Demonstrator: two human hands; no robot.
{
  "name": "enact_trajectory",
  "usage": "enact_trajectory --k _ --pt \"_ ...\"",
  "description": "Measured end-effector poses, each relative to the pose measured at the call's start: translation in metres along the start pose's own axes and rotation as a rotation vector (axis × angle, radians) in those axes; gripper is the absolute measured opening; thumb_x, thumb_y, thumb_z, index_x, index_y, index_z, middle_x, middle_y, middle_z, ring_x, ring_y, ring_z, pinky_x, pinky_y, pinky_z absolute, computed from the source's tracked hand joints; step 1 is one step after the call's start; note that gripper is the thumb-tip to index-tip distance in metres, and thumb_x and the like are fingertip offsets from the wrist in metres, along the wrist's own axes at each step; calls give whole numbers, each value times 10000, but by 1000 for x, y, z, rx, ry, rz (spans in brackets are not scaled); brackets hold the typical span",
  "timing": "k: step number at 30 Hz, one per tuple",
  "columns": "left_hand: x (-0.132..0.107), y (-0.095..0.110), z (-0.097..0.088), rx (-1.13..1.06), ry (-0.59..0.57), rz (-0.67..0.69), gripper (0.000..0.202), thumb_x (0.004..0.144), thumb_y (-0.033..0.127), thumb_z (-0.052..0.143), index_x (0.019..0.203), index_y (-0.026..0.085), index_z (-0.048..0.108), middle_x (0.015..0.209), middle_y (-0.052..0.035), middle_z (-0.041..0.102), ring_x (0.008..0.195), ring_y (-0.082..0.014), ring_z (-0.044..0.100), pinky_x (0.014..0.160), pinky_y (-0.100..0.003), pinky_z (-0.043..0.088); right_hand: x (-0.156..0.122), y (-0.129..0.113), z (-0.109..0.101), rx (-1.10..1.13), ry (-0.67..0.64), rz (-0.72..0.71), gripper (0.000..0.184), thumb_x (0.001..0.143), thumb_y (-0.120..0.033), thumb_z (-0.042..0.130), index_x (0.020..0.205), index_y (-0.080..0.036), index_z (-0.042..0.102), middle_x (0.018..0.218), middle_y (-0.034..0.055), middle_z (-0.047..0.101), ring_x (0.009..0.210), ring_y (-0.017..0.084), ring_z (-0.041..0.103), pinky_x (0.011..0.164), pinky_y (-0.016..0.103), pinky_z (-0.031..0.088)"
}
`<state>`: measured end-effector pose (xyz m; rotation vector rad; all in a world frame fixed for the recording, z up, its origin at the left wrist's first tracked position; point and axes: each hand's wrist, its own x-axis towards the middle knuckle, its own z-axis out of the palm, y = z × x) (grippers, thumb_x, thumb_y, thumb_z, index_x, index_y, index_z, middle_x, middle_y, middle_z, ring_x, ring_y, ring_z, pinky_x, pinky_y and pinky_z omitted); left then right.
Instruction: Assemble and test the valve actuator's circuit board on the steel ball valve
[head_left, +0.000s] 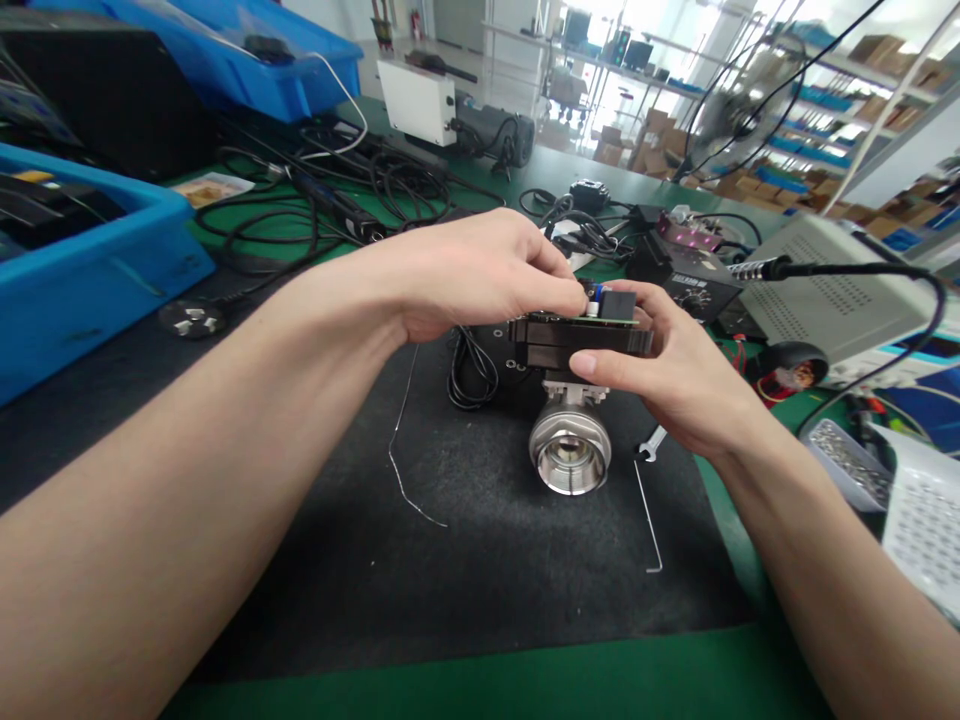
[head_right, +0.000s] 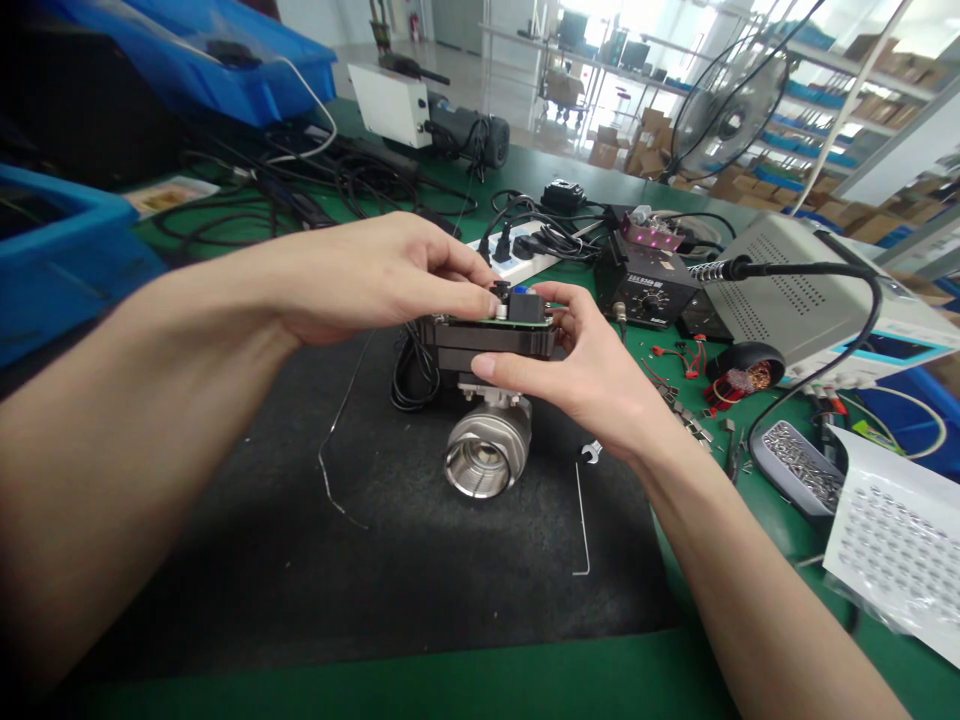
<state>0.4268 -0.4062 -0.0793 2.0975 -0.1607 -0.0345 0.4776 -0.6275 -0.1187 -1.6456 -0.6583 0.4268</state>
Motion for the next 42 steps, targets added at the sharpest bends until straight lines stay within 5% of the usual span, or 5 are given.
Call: enact_trajectory --k 11,18,28,33,42 --pt "-2 4 -8 157 34 57 226 859 428 712 977 253 792 849 31 728 787 -194 692 624 -268 466 0 -6 -5 -21 -38 35 791 683 -372 993 1332 -264 553 1198 25 710 1110 262 669 898 391 556" --pt "-10 12 -17 -55 45 93 391 828 461 795 1147 253 706 1165 -9 734 1102 -254 697 888 -323 560 -4 -21 -10 -72 -84 110 880 691 -371 983 1408 -267 484 1367 67 640 1186 273 643 1049 450 502" --pt "-14 -1 -52 84 331 -5 291 970 422 590 1150 213 683 1150 -52 733 1063 -233 677 880 -340 512 -4 -20 -26 -21 -173 113 861 718 -343 964 1437 -307 492 1493 75 573 1337 293 565 1184 484 388" --pt "-23 11 -50 128 59 16 356 915 510 703 1156 248 698 1165 -20 732 1068 -233 695 903 -315 532 -3 -12 -47 113 -354 97 1021 647 -266 997 1512 -334 459 1586 78 487 1445 322 475 1194 481 395" --pt "-23 23 -13 164 -369 251 1160 597 486 993 1570 325 383 1609 -44 431 1460 -317 436 1240 -409 354 -12 -8 -74 102 -536 51 1157 487 -95 1039 1488 -360 522 1600 40 475 1523 273 379 1267 401 268"
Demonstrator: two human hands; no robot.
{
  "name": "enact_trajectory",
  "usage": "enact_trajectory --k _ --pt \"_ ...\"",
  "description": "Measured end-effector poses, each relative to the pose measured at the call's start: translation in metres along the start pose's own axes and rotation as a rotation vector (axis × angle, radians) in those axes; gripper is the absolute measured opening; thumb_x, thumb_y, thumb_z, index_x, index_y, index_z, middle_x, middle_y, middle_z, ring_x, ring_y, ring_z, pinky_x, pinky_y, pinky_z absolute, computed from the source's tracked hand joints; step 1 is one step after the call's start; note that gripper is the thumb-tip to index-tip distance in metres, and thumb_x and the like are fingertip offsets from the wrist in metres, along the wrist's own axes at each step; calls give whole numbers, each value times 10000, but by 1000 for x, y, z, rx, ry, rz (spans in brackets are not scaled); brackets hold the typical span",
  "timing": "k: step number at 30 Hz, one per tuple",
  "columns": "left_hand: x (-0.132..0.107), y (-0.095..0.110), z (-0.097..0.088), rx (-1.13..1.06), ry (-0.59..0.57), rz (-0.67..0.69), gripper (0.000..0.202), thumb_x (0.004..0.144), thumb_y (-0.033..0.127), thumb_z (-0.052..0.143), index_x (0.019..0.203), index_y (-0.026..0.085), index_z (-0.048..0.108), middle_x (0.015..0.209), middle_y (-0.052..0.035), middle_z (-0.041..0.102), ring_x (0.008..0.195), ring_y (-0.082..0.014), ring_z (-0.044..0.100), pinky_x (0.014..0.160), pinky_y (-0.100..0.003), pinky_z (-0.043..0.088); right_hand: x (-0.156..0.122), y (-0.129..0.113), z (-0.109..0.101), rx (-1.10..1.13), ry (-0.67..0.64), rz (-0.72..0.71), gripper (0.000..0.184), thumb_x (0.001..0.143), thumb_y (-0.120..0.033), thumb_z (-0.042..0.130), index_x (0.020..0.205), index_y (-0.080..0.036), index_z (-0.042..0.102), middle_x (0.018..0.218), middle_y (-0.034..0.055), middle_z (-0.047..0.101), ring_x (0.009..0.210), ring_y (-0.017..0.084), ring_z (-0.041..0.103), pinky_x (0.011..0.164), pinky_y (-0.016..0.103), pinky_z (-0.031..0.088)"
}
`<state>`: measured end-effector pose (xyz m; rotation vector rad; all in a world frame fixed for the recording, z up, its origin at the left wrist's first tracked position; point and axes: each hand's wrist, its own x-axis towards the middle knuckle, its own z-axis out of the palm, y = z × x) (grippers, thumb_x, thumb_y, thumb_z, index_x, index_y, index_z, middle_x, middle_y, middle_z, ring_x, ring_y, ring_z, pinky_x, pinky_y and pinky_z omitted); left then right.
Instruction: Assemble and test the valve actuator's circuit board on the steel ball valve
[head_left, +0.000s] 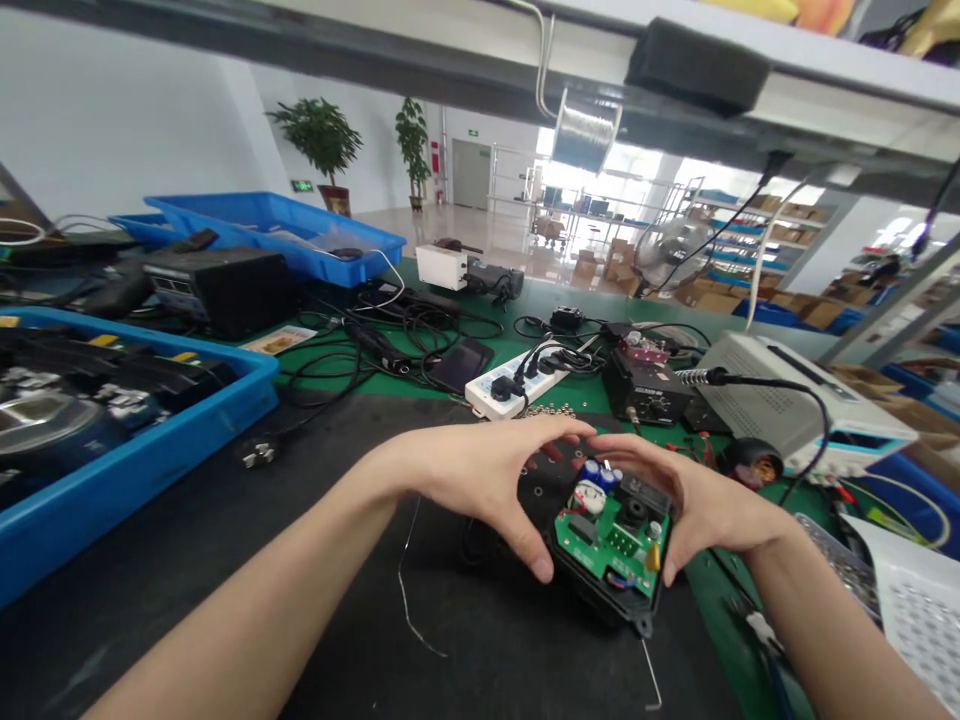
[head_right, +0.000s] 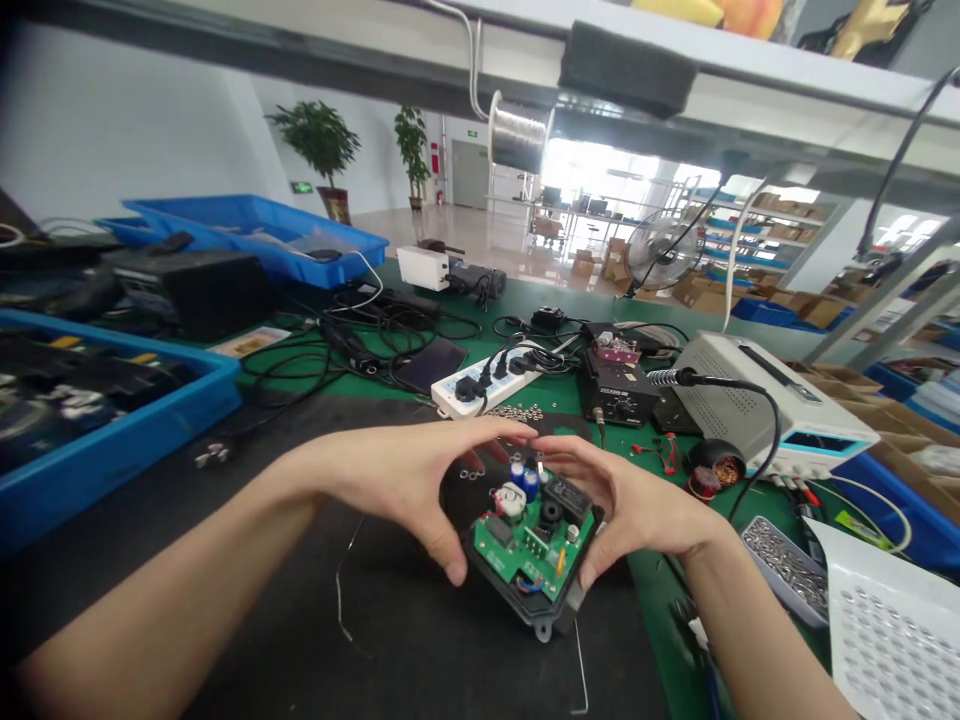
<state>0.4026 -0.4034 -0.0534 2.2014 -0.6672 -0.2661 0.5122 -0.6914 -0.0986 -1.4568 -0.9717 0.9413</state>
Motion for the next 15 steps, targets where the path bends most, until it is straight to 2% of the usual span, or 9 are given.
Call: enact_trajectory --k 3,5,8,11,15 --pt "6 6 8 21 -21 76 1117 614 460 979 1557 303 401 1572 -41 472 1422 -307 478 1217 -371 377 -3 2 -3 56 26 65 1069 455 -70 1035 1393 -316 586 1426 53 633 1373 289 563 1156 409 444" --pt "6 9 10 69 -3 40 1053 619 454 969 1518 288 445 1501 -41 539 1353 -294 540 1154 -342 430 -3 6 -7 76 80 119 900 460 -65 1030 1253 -257 649 1232 51 730 1163 277 693 972 370 568" --pt "5 9 11 137 61 -70 1004 587 546 959 1440 278 504 1414 -48 594 1239 -303 607 1027 -336 504 -1 13 -12 97 158 147 620 556 -131 1018 1067 -204 676 951 25 772 835 219 741 737 316 594" --pt "5 6 10 173 118 -166 984 571 650 924 1377 252 526 1313 -62 632 1114 -308 647 910 -344 537 3 18 -14 122 238 102 437 701 -233 972 1037 -191 697 930 33 780 818 188 729 768 305 571" --pt "6 6 10 258 188 -237 967 538 744 888 1276 222 545 1160 -64 650 979 -293 657 805 -346 531 8 19 -9 146 314 48 386 824 -351 898 1149 -197 757 1078 68 790 956 196 727 912 327 536"
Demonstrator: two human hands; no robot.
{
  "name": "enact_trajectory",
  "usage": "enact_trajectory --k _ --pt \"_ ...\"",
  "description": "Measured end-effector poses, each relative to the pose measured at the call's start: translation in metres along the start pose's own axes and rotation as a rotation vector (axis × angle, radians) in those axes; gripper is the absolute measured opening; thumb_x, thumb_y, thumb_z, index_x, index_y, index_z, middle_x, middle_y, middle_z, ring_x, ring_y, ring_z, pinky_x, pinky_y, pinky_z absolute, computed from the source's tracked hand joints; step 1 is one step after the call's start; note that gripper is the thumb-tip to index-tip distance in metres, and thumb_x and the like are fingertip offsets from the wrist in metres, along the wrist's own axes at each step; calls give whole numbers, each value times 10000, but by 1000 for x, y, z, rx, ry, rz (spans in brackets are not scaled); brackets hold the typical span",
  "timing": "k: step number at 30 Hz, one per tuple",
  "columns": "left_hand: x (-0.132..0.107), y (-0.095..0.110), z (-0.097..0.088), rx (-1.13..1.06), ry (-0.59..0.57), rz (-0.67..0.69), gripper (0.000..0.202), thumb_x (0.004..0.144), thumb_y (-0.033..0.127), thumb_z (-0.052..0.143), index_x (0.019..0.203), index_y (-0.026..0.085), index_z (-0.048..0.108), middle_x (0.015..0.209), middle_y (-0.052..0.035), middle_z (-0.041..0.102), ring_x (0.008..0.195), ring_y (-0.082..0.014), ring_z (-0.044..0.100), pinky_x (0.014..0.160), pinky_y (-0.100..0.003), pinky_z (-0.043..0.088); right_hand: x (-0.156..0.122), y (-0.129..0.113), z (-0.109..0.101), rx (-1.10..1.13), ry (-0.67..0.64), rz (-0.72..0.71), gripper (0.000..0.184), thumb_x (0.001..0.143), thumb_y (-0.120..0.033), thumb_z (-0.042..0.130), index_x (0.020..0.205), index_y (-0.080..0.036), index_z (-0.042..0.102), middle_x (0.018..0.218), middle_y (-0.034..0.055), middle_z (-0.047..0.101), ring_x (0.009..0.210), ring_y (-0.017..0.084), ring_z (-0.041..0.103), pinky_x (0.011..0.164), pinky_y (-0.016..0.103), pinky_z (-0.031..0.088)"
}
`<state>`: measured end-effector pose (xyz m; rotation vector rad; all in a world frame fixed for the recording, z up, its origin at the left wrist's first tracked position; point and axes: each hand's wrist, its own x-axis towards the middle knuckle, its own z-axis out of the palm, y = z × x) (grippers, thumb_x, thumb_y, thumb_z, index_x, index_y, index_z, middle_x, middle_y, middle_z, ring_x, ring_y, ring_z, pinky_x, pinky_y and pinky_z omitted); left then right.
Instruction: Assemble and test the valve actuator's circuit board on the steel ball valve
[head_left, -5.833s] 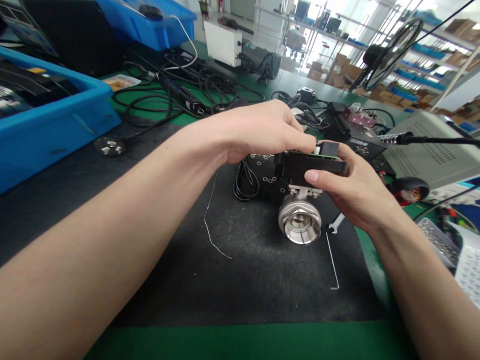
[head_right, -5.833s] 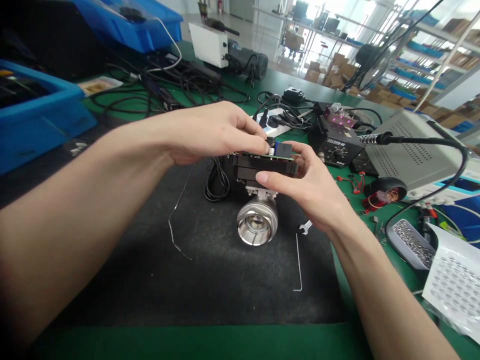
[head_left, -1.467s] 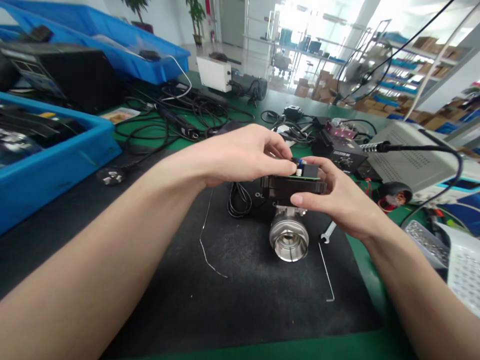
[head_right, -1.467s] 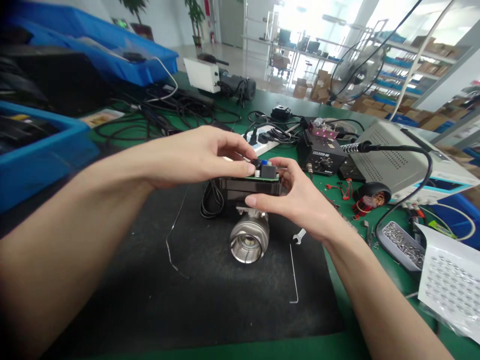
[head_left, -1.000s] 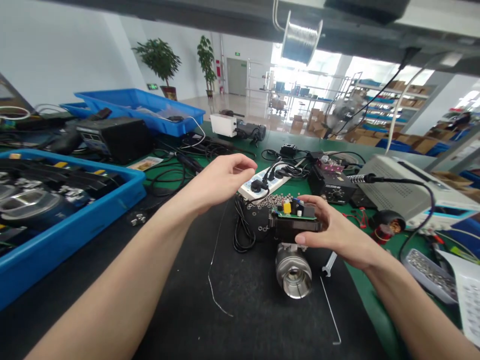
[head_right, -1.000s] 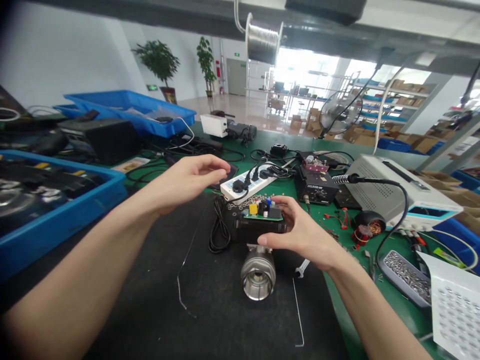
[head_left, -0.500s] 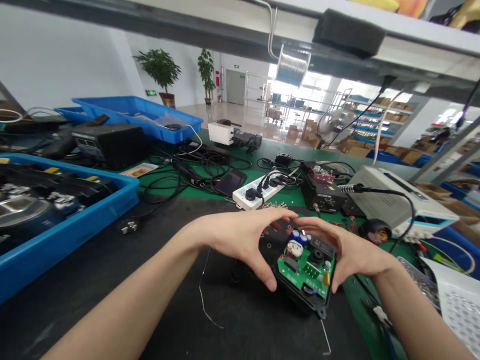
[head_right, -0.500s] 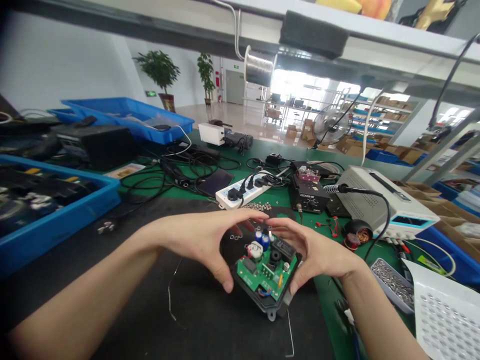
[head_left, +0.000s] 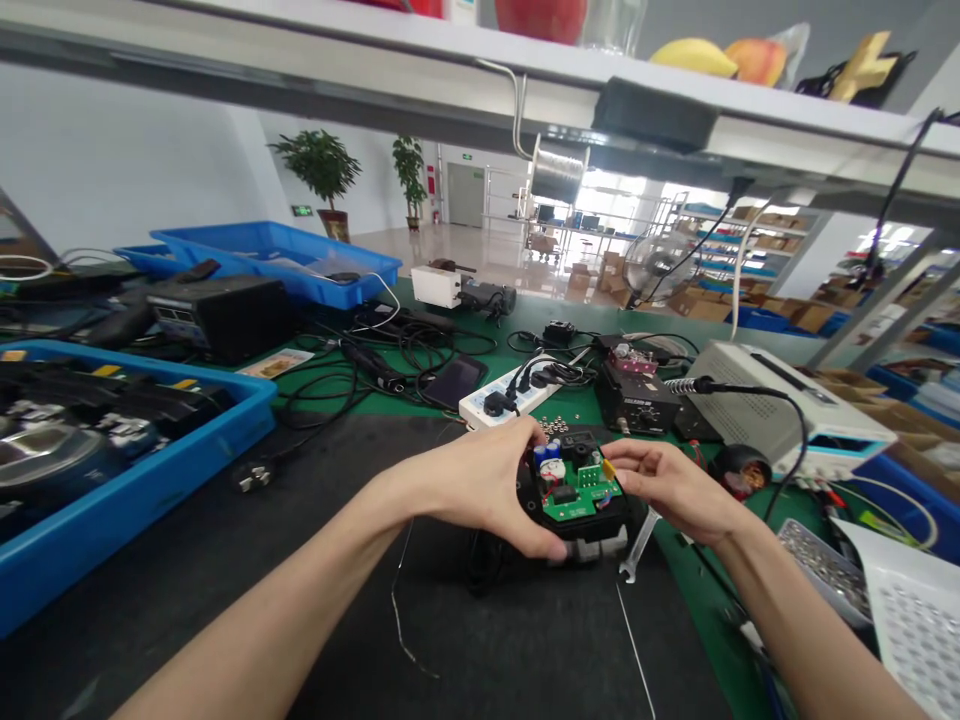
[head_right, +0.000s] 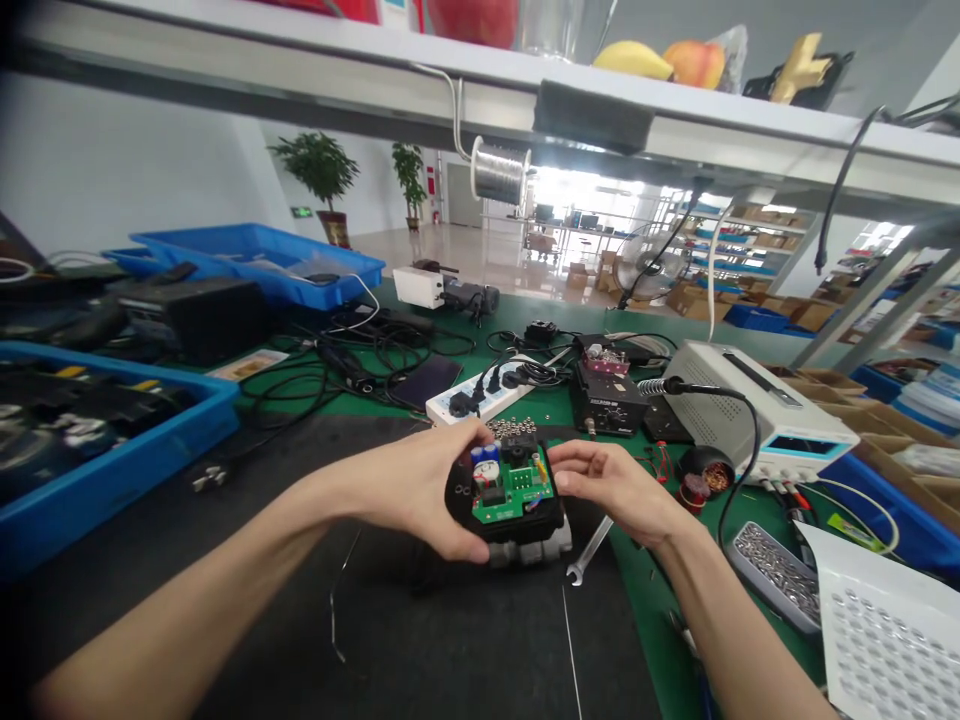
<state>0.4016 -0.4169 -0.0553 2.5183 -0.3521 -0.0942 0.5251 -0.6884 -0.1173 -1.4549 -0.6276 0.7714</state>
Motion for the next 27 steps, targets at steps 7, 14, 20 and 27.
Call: enact_trajectory --k 7,14,20,27 --pt "-1 6 1 254 114 10 945 486 956 750 1064 237 540 999 -56 658 812 -301 649 641 -360 443 3 5 7 61 -29 -8 498 881 -471 827 1323 -269 720 1284 98 745 1199 271 685 1101 458 465" --pt "-3 2 -4 211 103 7 918 497 914 801 1080 246 563 983 -39 709 823 -304 684 612 -339 423 2 -8 21 -125 -118 -46 1146 479 -344 1072 1499 -286 552 1578 69 521 1484 348 423 1256 469 289" --pt "-15 -36 -39 105 22 -28 351 924 532 710 1189 315 633 1134 28 713 1002 -188 690 805 -248 519 4 -10 36 -398 -14 -54 1132 605 -355 1025 1566 -267 432 1574 77 513 1436 350 480 1257 507 301" --pt "6 -86 -14 376 316 -257 270 1062 342 467 1185 170 636 1187 -126 646 1133 -286 629 1008 -467 503 5 -7 41 -376 -20 -49 1109 647 -353 1006 1576 -277 405 1584 82 496 1446 345 468 1264 509 291"
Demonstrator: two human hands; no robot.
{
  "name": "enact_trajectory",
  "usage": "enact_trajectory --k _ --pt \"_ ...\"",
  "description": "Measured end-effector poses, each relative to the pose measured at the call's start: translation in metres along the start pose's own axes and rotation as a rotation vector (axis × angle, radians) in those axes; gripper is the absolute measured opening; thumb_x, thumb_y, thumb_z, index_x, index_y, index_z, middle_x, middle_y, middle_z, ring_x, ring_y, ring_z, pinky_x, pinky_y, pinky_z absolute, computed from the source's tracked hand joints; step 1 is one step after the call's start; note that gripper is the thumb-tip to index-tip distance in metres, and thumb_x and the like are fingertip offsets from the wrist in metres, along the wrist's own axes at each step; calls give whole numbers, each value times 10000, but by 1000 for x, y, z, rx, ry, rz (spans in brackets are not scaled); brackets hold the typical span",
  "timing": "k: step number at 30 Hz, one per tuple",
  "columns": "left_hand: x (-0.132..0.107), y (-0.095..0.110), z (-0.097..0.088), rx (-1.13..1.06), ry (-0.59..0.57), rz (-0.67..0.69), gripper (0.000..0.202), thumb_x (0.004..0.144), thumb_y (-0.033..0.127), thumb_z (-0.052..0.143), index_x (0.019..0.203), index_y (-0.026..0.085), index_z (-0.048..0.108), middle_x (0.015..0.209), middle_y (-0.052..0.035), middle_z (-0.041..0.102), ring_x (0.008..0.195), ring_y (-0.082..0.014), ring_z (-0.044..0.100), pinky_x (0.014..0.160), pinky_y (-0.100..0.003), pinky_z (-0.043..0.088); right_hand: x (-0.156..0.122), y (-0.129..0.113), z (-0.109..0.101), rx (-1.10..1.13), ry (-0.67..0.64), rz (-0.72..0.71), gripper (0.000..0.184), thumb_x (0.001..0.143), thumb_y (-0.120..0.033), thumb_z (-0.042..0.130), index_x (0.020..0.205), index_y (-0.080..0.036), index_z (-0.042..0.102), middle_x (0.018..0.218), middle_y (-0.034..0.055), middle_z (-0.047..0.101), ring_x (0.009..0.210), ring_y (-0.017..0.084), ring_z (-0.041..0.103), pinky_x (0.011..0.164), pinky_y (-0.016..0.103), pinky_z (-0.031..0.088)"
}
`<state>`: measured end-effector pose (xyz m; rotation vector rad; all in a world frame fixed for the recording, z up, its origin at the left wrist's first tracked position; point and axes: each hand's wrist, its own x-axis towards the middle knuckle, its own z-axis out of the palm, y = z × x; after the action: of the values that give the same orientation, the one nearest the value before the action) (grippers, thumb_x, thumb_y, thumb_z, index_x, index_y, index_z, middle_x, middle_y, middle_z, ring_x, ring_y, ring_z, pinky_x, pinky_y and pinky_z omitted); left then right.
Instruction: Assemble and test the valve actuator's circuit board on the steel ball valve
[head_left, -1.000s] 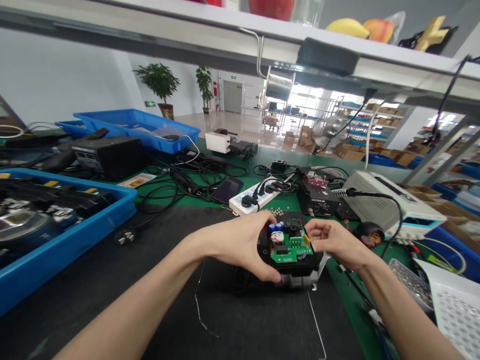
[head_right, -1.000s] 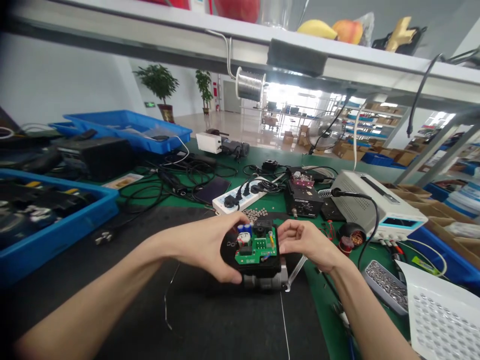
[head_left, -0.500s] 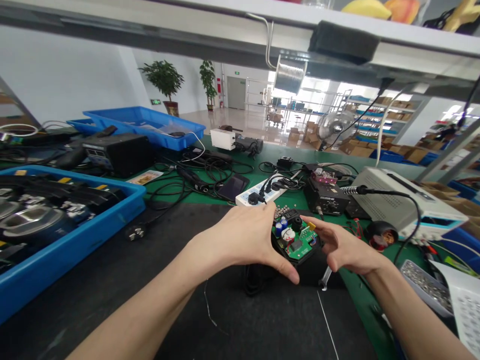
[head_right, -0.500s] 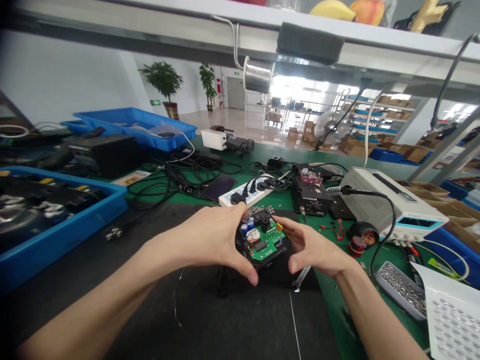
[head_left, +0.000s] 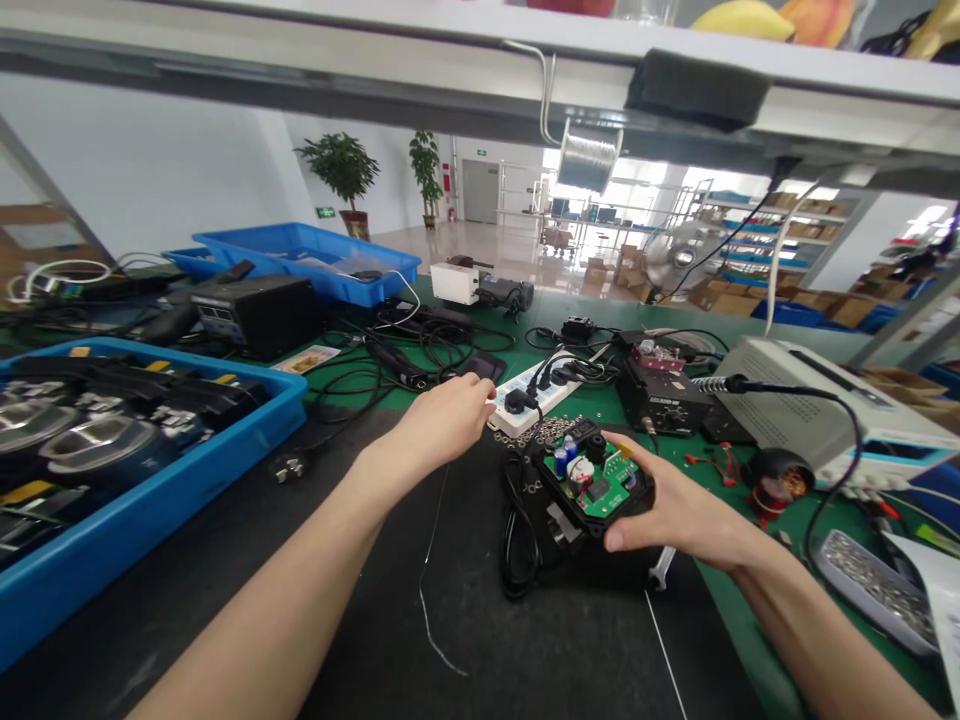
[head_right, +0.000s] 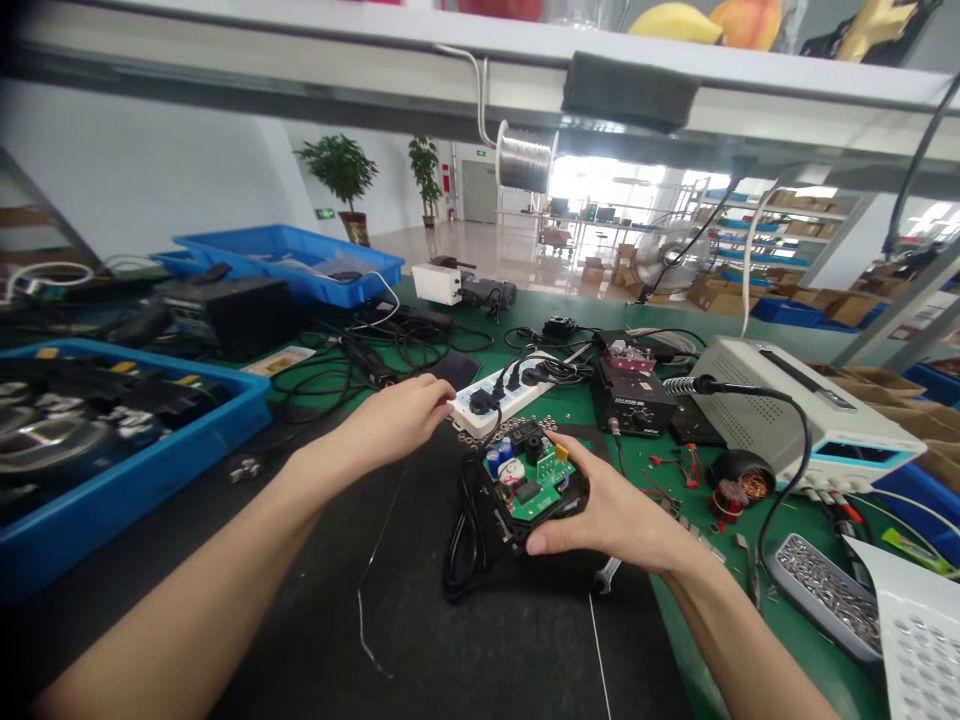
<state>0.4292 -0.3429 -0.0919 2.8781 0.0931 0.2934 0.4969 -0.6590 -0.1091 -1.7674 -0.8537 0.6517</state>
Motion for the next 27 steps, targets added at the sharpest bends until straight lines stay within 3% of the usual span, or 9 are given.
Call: enact_trajectory --k 4,10,14,17,21,24,27 --pt "4 3 14 38 7 39 311 1048 376 558 1279 171 599 1242 -103 630 1152 -260 624 1028 -488 524 -2 0 -2 20 -12 -7 1117 645 -352 1008 1577 -297 395 1603 62 473 1459 326 455 1273 484 279" --pt "-1 8 7 52 44 70 255 1068 331 455 1200 204 633 1201 -107 650 1123 -270 652 992 -409 529 -1 -7 -2 51 -32 -54 1098 640 -330 1008 1566 -264 421 1572 73 516 1458 322 461 1255 455 322" --pt "17 35 2 35 145 111 308 1100 340 344 1229 223 599 1266 -97 630 1129 -251 641 1004 -401 528 -2 -10 -2 97 -28 -66 1142 622 -333 1015 1580 -246 400 1574 75 512 1442 296 478 1261 431 303" --pt "61 69 10 40 153 197 284 1088 333 456 1293 173 571 1304 -105 612 1172 -250 624 1054 -470 521 -1 -10 -4 74 -32 -95 1168 595 -361 1024 1577 -220 408 1560 78 527 1443 288 476 1263 410 293" --pt "145 103 32 100 20 245 412 1014 420 642 1336 171 579 1330 -118 604 1164 -272 633 1010 -501 562 -3 -12 -8 35 -6 -61 1209 573 -386 1027 1591 -222 395 1578 77 507 1450 298 467 1257 417 305" --pt "198 105 48 166 -110 146 399 1006 430 656 1291 157 603 1277 -114 628 1113 -259 653 965 -477 585 -5 -13 -10 66 -2 -70 1224 537 -363 1038 1583 -248 414 1575 60 513 1451 302 467 1258 416 307" --pt "228 99 62 219 -230 65 380 1006 432 657 1265 157 616 1249 -110 639 1080 -247 662 937 -455 597 -4 -13 -11 104 -6 -97 1229 504 -345 1045 1571 -275 439 1554 44 538 1432 310 489 1244 421 334"
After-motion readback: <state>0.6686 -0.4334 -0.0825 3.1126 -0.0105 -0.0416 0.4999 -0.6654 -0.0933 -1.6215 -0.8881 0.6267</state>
